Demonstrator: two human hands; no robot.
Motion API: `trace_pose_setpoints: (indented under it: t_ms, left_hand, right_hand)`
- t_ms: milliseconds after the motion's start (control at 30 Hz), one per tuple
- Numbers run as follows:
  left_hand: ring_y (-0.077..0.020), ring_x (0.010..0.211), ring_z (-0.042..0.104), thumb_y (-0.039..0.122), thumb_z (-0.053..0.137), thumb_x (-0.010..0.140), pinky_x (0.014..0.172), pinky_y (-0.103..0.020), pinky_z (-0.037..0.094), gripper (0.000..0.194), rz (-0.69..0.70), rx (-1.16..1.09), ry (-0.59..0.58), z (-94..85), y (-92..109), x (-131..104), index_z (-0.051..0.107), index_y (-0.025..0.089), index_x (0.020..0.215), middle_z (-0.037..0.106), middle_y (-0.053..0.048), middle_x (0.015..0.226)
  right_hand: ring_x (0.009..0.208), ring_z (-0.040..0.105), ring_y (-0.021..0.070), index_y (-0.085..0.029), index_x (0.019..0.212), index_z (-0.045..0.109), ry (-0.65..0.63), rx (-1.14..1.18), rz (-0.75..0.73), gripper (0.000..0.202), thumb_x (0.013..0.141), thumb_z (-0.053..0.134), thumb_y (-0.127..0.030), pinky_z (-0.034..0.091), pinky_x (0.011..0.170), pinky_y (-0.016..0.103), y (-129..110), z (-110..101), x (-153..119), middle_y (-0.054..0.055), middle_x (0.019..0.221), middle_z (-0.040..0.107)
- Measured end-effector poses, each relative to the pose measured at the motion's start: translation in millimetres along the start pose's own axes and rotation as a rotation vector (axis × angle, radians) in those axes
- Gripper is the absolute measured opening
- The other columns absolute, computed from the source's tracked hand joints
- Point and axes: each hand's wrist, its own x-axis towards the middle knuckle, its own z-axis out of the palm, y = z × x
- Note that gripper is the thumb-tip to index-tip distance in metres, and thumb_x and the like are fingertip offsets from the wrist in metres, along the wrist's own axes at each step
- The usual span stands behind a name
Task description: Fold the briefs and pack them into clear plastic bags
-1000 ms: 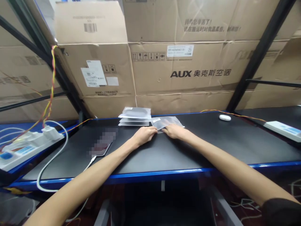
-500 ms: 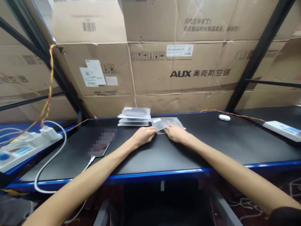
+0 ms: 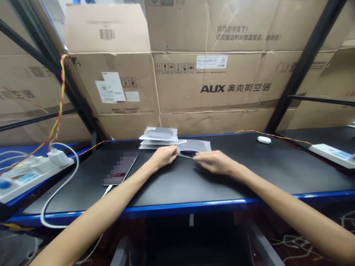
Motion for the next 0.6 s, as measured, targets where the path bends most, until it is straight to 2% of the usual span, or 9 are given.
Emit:
trace_pose_setpoints:
  t_ms: [67,100,200,300,433,533,600]
  left_hand:
    - [-0.0205,0.081,0.070,0.018,0.056,0.088,0.070,-0.027,0.053,0.019,-0.002,-0.012,0.008,-0.3,-6,0,0.064,0.022,0.105,0.073,-0.003,0.094]
    - [-0.0208,0.085,0.071,0.017,0.055,0.088,0.072,-0.027,0.053,0.027,0.008,-0.015,0.013,-0.3,-9,0,0.063,0.022,0.113,0.074,-0.004,0.099]
    - [-0.0211,0.093,0.071,0.016,0.053,0.091,0.076,-0.028,0.054,0.037,0.051,-0.006,0.030,1.3,-12,0,0.062,0.025,0.126,0.073,-0.004,0.112]
    - [-0.0210,0.091,0.072,0.019,0.052,0.093,0.074,-0.027,0.055,0.026,0.029,0.019,0.047,5.7,-13,0,0.071,0.024,0.110,0.075,-0.004,0.108]
    - [-0.0222,0.090,0.073,0.017,0.054,0.091,0.074,-0.028,0.057,0.021,-0.034,0.062,0.073,11.3,-15,1,0.074,0.022,0.095,0.077,-0.004,0.101]
    - [-0.0232,0.101,0.070,0.014,0.053,0.089,0.082,-0.031,0.057,0.027,-0.030,0.071,0.099,10.5,-9,0,0.071,0.020,0.109,0.073,-0.007,0.116]
    - [-0.0237,0.114,0.065,0.014,0.053,0.090,0.093,-0.033,0.054,0.035,0.070,0.053,0.132,7.6,2,0,0.064,0.018,0.123,0.067,-0.010,0.128]
  right_hand:
    - [0.107,0.069,0.0212,-0.025,0.120,0.070,0.152,0.015,0.038,0.033,0.094,0.049,-0.026,0.053,0.099,0.039,12,-8,-12,0.005,0.117,0.074]
    - [0.107,0.069,0.0213,-0.025,0.122,0.069,0.175,-0.004,0.039,0.034,0.093,0.051,-0.025,0.054,0.098,0.039,19,-11,-17,0.005,0.117,0.074]
    - [0.117,0.064,0.0225,-0.022,0.128,0.066,0.103,-0.131,0.049,0.041,0.089,0.052,-0.020,0.051,0.103,0.039,37,-15,-27,0.008,0.128,0.069]
    - [0.121,0.062,0.0232,-0.023,0.126,0.067,0.019,-0.236,0.036,0.038,0.092,0.051,-0.022,0.050,0.104,0.040,45,-10,-28,0.008,0.133,0.066]
    - [0.118,0.064,0.0222,-0.024,0.122,0.069,0.006,-0.266,-0.042,0.034,0.096,0.048,-0.026,0.050,0.103,0.039,39,0,-22,0.007,0.130,0.068]
    - [0.115,0.066,0.0235,-0.023,0.119,0.070,-0.025,-0.302,-0.092,0.032,0.096,0.048,-0.026,0.051,0.101,0.040,27,3,-18,0.009,0.126,0.070]
    - [0.110,0.068,0.0236,-0.024,0.115,0.071,-0.042,-0.324,-0.085,0.031,0.096,0.047,-0.025,0.053,0.098,0.039,18,3,-16,0.009,0.122,0.072]
